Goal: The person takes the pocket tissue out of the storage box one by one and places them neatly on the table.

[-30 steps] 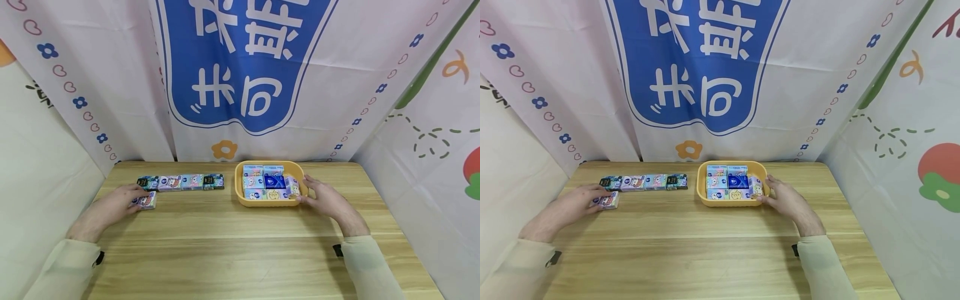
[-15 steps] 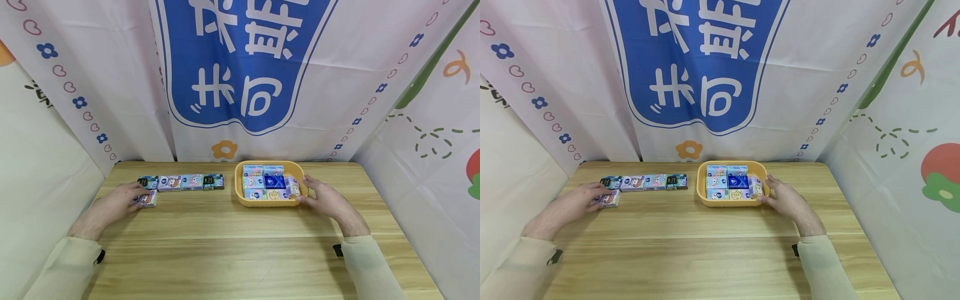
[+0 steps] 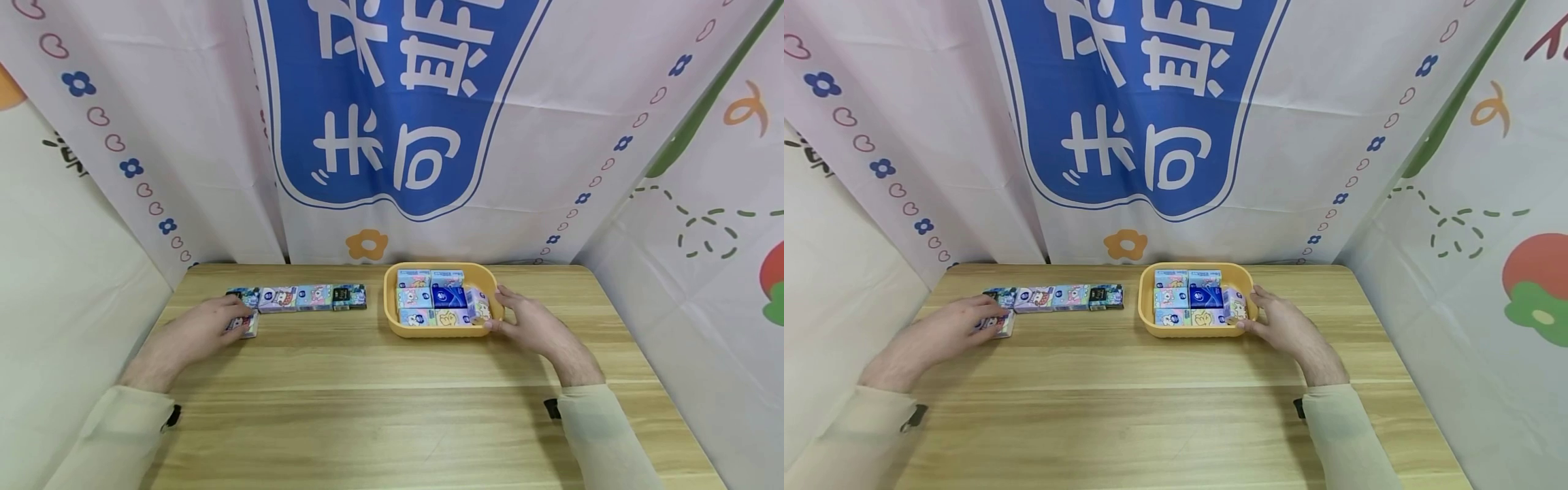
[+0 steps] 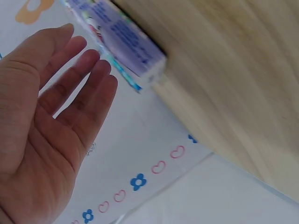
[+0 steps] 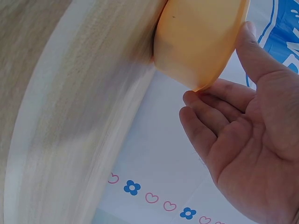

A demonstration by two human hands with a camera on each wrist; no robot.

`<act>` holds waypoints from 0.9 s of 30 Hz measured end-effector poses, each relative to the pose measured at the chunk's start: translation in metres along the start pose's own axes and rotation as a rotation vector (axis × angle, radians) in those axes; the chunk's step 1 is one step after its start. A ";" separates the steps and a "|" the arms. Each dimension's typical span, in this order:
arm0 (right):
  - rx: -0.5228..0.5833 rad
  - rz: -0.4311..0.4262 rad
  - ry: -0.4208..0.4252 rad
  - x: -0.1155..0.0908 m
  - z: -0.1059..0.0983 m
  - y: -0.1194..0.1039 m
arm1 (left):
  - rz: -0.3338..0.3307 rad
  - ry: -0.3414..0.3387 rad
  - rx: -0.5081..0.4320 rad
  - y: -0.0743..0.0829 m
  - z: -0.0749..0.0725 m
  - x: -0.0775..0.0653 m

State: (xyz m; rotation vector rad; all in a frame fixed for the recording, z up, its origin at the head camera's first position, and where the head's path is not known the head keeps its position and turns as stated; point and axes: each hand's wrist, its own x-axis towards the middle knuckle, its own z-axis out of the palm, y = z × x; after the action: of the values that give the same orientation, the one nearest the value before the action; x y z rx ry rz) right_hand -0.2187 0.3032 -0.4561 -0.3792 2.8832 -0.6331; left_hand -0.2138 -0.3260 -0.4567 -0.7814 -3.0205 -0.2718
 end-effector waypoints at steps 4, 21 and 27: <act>-0.003 0.001 -0.001 -0.001 -0.001 -0.001 | 0.005 0.002 -0.010 0.010 -0.002 0.006; -0.003 0.014 -0.005 0.000 0.000 -0.001 | 0.077 0.001 -0.026 0.054 -0.005 0.038; 0.001 0.019 -0.008 0.001 0.000 0.000 | 0.098 -0.001 -0.037 0.067 -0.001 0.052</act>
State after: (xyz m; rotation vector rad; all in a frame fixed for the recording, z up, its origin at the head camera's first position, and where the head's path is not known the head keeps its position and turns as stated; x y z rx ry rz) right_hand -0.2193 0.3033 -0.4562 -0.3530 2.8754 -0.6289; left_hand -0.2267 -0.2432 -0.4422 -0.9297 -2.9744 -0.3264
